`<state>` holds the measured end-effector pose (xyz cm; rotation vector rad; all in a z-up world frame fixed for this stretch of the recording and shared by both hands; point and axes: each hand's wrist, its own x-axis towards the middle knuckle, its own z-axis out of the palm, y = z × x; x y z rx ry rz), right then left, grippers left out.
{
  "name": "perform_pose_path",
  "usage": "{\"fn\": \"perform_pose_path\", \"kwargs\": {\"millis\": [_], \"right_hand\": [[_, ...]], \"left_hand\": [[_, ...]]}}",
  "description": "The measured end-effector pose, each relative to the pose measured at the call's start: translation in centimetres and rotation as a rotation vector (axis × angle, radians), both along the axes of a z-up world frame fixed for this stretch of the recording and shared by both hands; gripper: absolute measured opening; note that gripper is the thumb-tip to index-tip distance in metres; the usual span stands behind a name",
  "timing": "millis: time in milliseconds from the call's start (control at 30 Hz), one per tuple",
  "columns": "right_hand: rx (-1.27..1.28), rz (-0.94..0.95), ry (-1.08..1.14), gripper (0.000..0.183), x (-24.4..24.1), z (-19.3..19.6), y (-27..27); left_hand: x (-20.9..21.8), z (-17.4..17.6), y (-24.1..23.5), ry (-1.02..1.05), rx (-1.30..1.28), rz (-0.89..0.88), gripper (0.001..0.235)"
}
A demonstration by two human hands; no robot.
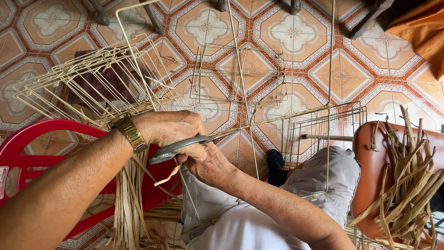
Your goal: The person sits on a chair and assembles a bamboo frame, cutting thin bamboo strips with scissors and tying and weaving the strips onto a wire frame, working the strips one at a time with both hands.
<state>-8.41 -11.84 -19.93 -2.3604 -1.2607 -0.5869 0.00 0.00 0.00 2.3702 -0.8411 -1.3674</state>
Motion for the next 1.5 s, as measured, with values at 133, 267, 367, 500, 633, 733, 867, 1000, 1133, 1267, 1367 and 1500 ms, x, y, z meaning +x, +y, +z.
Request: {"fn": "perform_pose_path", "kwargs": {"millis": [133,267,367,500,633,733,867,1000,1133,1267,1367,1500], "right_hand": [[-0.226,0.028,0.107,0.013,0.0,-0.4,0.1],[0.119,0.011,0.416,0.013,0.2,0.2,0.2],[0.251,0.014,0.473,0.010,0.3,-0.6,0.0],[-0.238,0.021,0.437,0.008,0.4,-2.3,0.1],[-0.324,0.048,0.128,0.022,0.3,-2.6,0.0],[-0.358,-0.095,-0.061,0.034,0.6,-3.1,0.1],[-0.464,-0.010,0.253,0.027,0.5,-6.7,0.9],[-0.481,-0.045,0.056,0.033,0.2,-5.0,0.8],[-0.508,-0.014,0.219,0.034,-0.1,-4.3,0.4],[-0.463,-0.055,-0.014,0.039,-0.3,-4.6,0.3],[-0.377,-0.073,-0.009,0.038,-0.2,-5.3,0.3],[-0.334,-0.062,0.036,0.035,0.1,-5.4,0.4]], "left_hand": [[0.0,-0.1,-0.3,0.008,-0.004,0.009,0.035],[0.0,-0.4,-0.4,0.008,-0.012,0.010,0.037],[-0.1,-0.3,-1.0,0.004,-0.012,0.020,0.036],[-0.4,-1.0,-1.3,-0.042,0.020,0.013,0.037],[-0.6,-7.6,-0.2,-0.306,-0.117,-0.159,0.030],[-1.3,-7.5,-0.3,-0.532,-0.278,-0.244,0.022],[-2.9,-4.9,-1.5,-0.422,-0.085,-0.036,0.026],[-2.9,-4.9,-1.3,-0.374,-0.037,-0.028,0.027],[-2.4,-4.1,-1.4,-0.319,-0.024,-0.029,0.028],[-2.0,-5.2,-1.0,-0.345,-0.047,-0.088,0.029],[-2.2,-4.3,-1.6,-0.369,-0.029,-0.081,0.029],[-3.1,-1.5,-3.1,-0.360,0.121,0.024,0.027]]}}
